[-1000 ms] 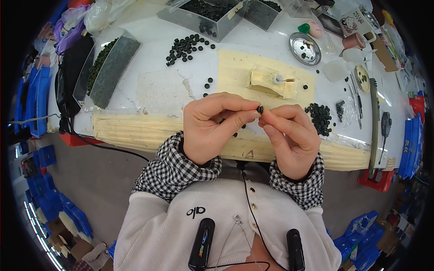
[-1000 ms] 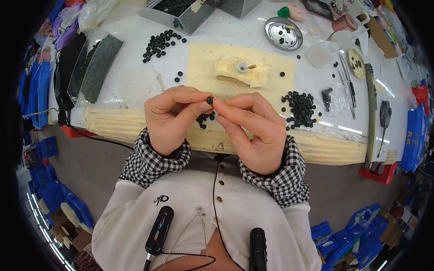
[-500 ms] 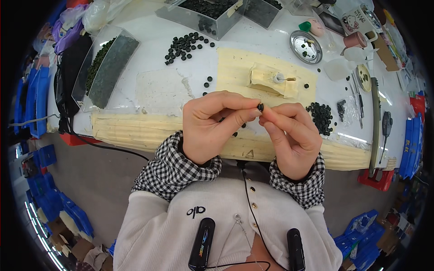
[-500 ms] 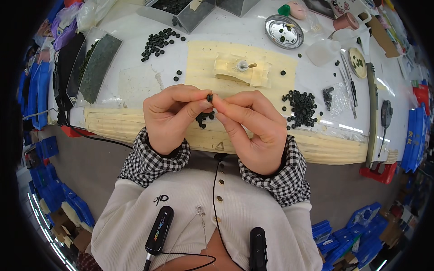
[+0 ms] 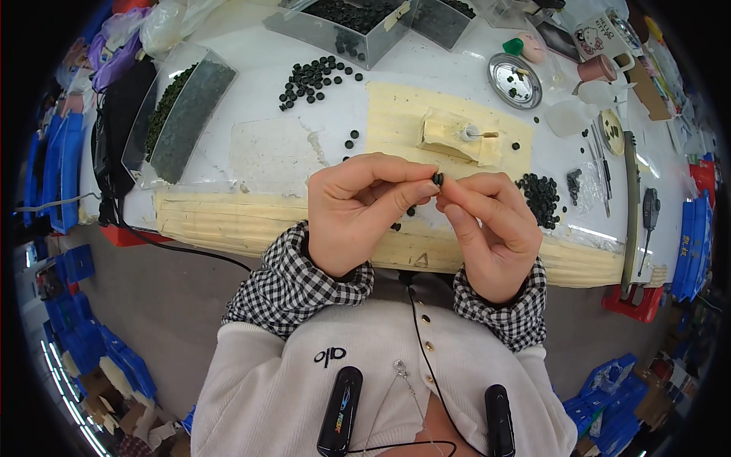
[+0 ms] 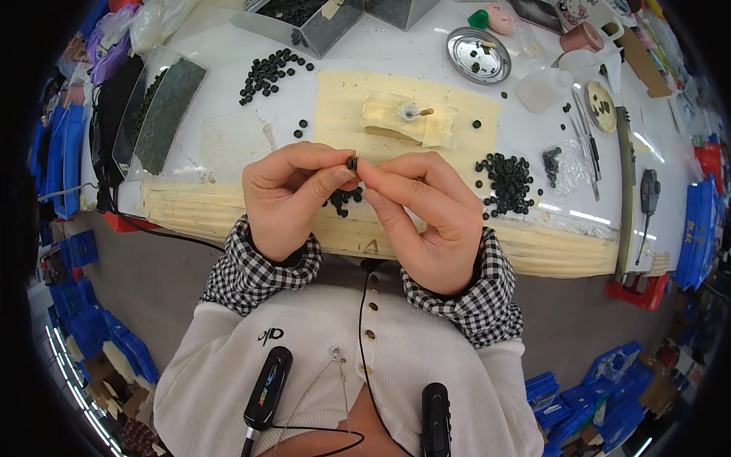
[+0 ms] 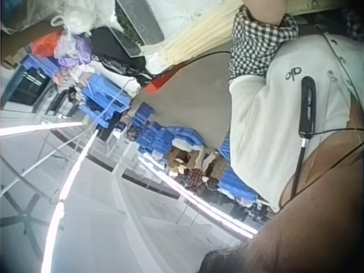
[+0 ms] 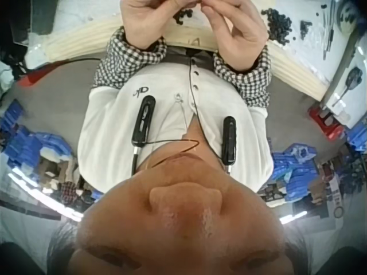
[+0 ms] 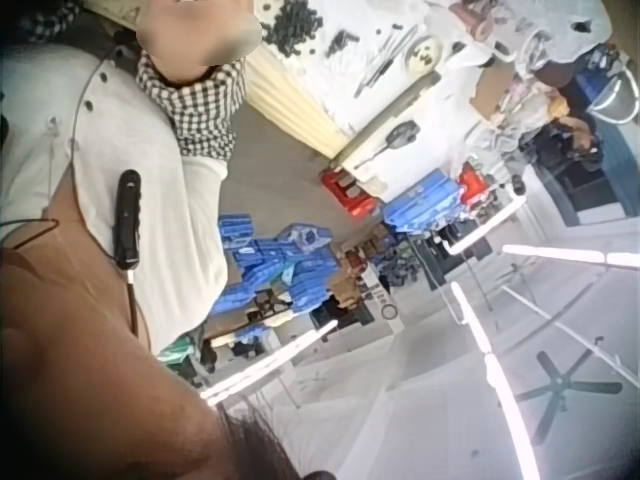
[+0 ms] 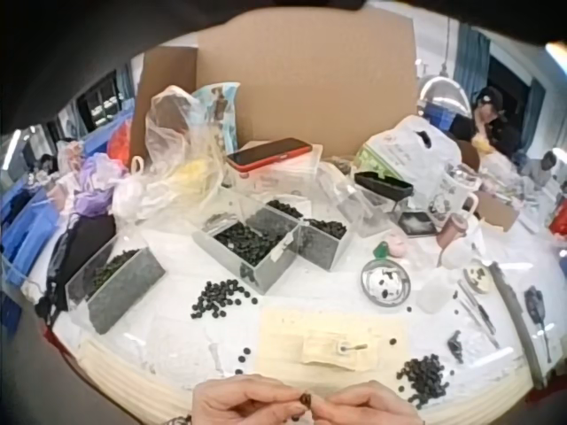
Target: Assembling or inspecting small black plastic components using a wooden jig on a workbench.
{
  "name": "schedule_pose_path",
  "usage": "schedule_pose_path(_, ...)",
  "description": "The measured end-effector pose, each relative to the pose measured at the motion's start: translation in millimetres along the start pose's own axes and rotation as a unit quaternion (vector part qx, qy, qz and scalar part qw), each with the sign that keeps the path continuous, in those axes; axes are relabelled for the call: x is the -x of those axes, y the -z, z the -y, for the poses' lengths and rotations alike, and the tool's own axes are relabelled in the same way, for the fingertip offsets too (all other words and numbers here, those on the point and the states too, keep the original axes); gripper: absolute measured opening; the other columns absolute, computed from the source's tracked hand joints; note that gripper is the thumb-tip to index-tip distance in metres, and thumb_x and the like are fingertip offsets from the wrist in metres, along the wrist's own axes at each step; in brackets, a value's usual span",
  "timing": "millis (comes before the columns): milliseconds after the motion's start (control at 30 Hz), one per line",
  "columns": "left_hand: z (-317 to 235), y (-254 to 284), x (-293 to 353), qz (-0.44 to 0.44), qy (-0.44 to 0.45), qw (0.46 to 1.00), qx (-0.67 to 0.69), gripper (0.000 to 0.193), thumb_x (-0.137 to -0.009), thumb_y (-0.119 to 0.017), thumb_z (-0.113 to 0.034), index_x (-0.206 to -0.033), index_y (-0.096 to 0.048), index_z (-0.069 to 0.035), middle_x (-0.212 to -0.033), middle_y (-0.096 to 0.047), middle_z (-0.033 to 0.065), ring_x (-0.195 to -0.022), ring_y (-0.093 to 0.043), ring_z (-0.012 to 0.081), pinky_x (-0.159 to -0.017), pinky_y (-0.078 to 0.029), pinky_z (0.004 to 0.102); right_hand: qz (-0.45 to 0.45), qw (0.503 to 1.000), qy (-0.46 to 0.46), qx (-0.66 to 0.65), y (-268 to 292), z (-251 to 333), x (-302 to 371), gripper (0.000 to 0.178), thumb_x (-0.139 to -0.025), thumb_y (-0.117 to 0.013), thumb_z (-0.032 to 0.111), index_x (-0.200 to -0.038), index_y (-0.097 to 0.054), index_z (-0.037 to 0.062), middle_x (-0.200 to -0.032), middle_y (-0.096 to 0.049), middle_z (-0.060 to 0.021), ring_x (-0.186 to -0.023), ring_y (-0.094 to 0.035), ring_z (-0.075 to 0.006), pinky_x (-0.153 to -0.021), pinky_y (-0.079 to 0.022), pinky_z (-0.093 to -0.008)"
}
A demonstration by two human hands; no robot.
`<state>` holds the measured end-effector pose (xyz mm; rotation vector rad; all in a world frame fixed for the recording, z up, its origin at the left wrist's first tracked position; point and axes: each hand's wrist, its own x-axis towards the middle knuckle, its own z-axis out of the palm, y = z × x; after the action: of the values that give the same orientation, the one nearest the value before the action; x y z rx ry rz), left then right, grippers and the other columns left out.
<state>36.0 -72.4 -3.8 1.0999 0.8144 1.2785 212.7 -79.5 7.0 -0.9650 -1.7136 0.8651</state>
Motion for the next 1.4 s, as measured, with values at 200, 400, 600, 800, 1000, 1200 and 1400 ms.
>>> schedule_pose_path(200,-0.8,0.6,-0.5,0.004,0.006,1.000,0.005,0.016,-0.085,-0.064,0.005,-0.101,-0.065,0.007,-0.097,-0.069,0.0128,-0.086,-0.066,0.0146,-0.077,-0.054,0.0245,0.002,1.000,0.000,-0.001,0.2,1.0,-0.4,0.029,-0.081,-0.065,-0.007,-0.110,-0.067,-0.0005,-0.094,-0.062,-0.0103,-0.080,-0.060,-0.0160,-0.068,-0.048,-0.0237)
schedule_pose_path(400,-0.6,1.4,-1.1,0.003,0.033,0.999,0.021,0.016,-0.087,-0.063,0.003,-0.102,-0.065,0.006,-0.096,-0.069,0.0138,-0.086,-0.067,0.0156,-0.078,-0.055,0.0251,-0.005,1.000,0.010,0.000,0.0,-0.7,-0.1,0.028,-0.080,-0.066,-0.006,-0.108,-0.067,-0.0013,-0.093,-0.062,-0.0104,-0.080,-0.060,-0.0167,-0.069,-0.048,-0.0244)
schedule_pose_path(600,6.5,9.5,-3.6,0.021,0.166,0.947,0.275,0.018,-0.095,-0.054,-0.009,-0.109,-0.061,0.001,-0.096,-0.067,0.0126,-0.084,-0.067,0.0164,-0.076,-0.056,0.0250,-0.115,0.982,0.026,0.147,15.0,3.8,-15.7,0.024,-0.078,-0.068,-0.004,-0.102,-0.067,-0.0010,-0.088,-0.060,-0.0101,-0.076,-0.058,-0.0158,-0.066,-0.046,-0.0252)
schedule_pose_path(800,10.4,16.6,-3.9,0.062,0.223,0.880,0.415,0.022,-0.097,-0.052,-0.012,-0.114,-0.060,0.000,-0.102,-0.067,0.0119,-0.090,-0.067,0.0161,-0.076,-0.057,0.0231,-0.090,0.958,0.012,0.272,25.2,-3.0,-40.1,0.021,-0.078,-0.071,0.004,-0.098,-0.066,0.0025,-0.080,-0.060,-0.0082,-0.069,-0.057,-0.0188,-0.062,-0.047,-0.0275)
schedule_pose_path(1000,10.9,18.2,-3.4,0.073,0.225,0.876,0.421,0.022,-0.097,-0.052,-0.013,-0.114,-0.060,-0.001,-0.102,-0.067,0.0107,-0.090,-0.067,0.0152,-0.076,-0.057,0.0225,-0.122,0.960,0.020,0.252,24.3,0.9,-40.7,0.012,-0.078,-0.070,0.001,-0.090,-0.068,0.0010,-0.079,-0.062,-0.0081,-0.070,-0.058,-0.0182,-0.063,-0.047,-0.0270)
schedule_pose_path(1200,10.3,17.3,-3.2,0.085,0.223,0.878,0.414,0.022,-0.097,-0.052,-0.012,-0.114,-0.060,-0.001,-0.102,-0.067,0.0111,-0.090,-0.067,0.0155,-0.076,-0.056,0.0227,-0.147,0.981,0.080,0.101,19.4,28.6,-35.5,0.011,-0.080,-0.070,0.000,-0.090,-0.065,-0.0036,-0.082,-0.062,-0.0092,-0.072,-0.058,-0.0167,-0.065,-0.047,-0.0256)
schedule_pose_path(1400,10.5,16.8,-3.5,0.101,0.217,0.876,0.420,0.022,-0.098,-0.050,-0.012,-0.115,-0.059,-0.001,-0.103,-0.066,0.0117,-0.092,-0.066,0.0156,-0.078,-0.056,0.0231,-0.080,0.995,0.020,-0.063,3.7,22.9,-31.8,0.011,-0.090,-0.061,0.003,-0.096,-0.058,-0.0047,-0.086,-0.062,-0.0097,-0.080,-0.065,-0.0139,-0.073,-0.053,-0.0241)
